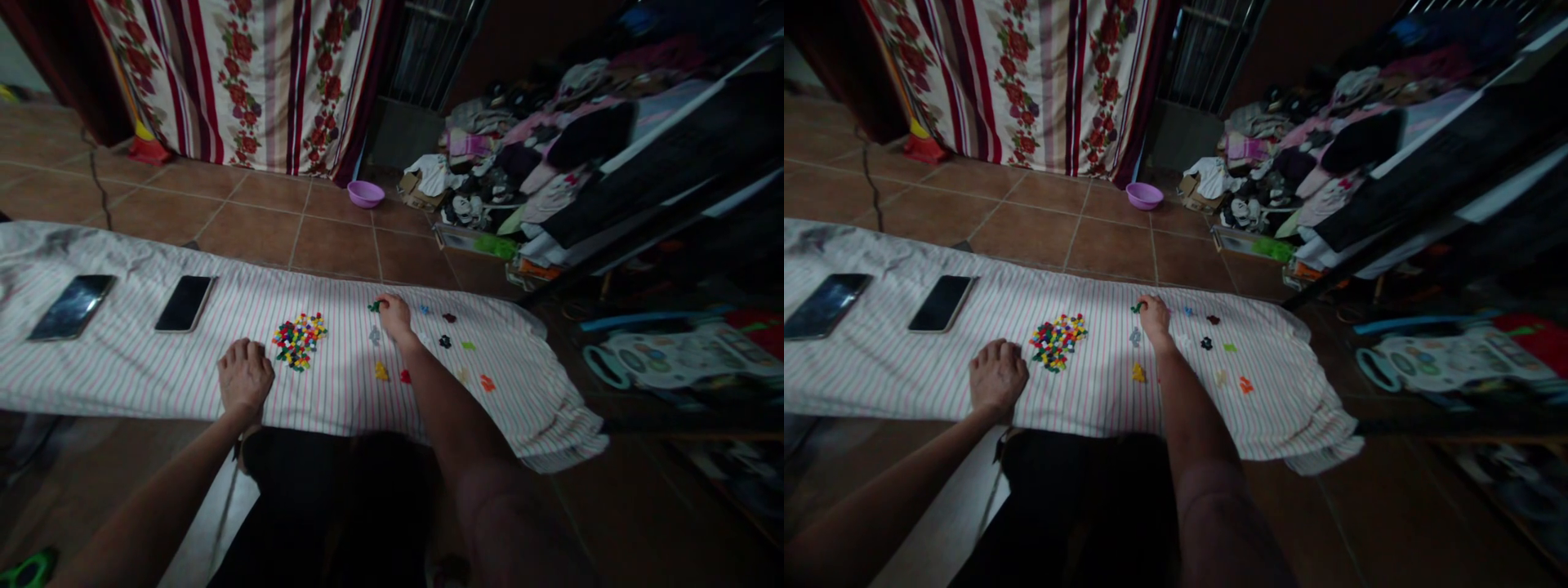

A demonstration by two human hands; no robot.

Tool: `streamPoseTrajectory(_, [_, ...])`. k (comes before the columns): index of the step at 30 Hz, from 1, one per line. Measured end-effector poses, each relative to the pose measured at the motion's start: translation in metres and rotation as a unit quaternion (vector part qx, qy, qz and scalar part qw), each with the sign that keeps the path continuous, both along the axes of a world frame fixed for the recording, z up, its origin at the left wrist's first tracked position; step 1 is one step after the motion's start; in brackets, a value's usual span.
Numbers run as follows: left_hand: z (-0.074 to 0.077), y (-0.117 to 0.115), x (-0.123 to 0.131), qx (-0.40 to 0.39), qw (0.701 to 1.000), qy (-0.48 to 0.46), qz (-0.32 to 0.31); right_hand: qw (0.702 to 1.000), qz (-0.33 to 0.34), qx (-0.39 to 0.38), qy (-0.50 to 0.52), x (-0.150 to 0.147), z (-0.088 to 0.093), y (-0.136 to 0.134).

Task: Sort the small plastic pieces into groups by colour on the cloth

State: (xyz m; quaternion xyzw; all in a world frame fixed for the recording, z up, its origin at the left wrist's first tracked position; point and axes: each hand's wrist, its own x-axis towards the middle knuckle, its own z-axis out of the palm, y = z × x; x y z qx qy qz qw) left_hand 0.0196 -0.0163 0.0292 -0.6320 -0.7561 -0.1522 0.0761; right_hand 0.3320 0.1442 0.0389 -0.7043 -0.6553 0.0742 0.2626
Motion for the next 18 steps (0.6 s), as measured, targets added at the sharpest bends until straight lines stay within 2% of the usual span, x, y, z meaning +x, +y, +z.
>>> streamPoseTrajectory(12, [0.0,0.0,0.001,0.017,1.0,0.012,-0.006,0.997,0.034,-0.019,-0.064,-0.007,0.0,0.019])
streamPoseTrajectory(18, [0.0,0.001,0.001,0.017,1.0,0.009,-0.009,0.991,0.06,-0.036,-0.115,0.001,0.003,0.02])
